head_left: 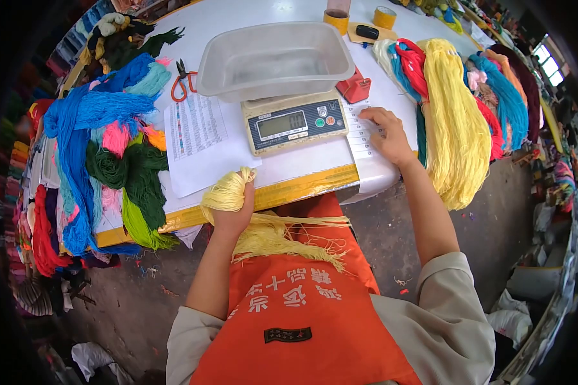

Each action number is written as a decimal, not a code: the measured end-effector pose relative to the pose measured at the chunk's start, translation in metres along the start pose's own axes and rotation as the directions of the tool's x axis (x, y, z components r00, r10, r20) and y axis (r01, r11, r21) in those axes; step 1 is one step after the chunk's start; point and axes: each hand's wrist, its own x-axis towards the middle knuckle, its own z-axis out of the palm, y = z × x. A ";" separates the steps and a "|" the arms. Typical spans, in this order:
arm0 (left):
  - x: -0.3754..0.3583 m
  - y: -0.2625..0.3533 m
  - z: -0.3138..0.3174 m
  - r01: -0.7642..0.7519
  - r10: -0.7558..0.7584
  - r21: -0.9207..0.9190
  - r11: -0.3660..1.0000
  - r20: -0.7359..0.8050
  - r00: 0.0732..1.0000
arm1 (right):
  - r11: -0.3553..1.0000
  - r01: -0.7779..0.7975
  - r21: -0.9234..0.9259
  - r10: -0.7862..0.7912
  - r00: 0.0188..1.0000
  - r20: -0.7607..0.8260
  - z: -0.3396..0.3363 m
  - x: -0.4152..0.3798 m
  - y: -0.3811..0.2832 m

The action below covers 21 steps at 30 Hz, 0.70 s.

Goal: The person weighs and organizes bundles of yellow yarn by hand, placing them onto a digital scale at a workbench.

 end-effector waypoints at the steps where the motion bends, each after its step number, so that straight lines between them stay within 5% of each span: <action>1: 0.000 0.001 0.000 0.000 0.000 0.000 1.000 -0.001 1.000 | 1.000 -0.007 -0.004 0.007 1.000 0.007 0.000 0.000 0.000; 21: 0.000 0.005 -0.001 -0.042 0.041 -0.029 0.999 -0.033 0.999 | 0.999 -0.002 -0.040 0.004 0.999 0.039 0.000 0.000 -0.004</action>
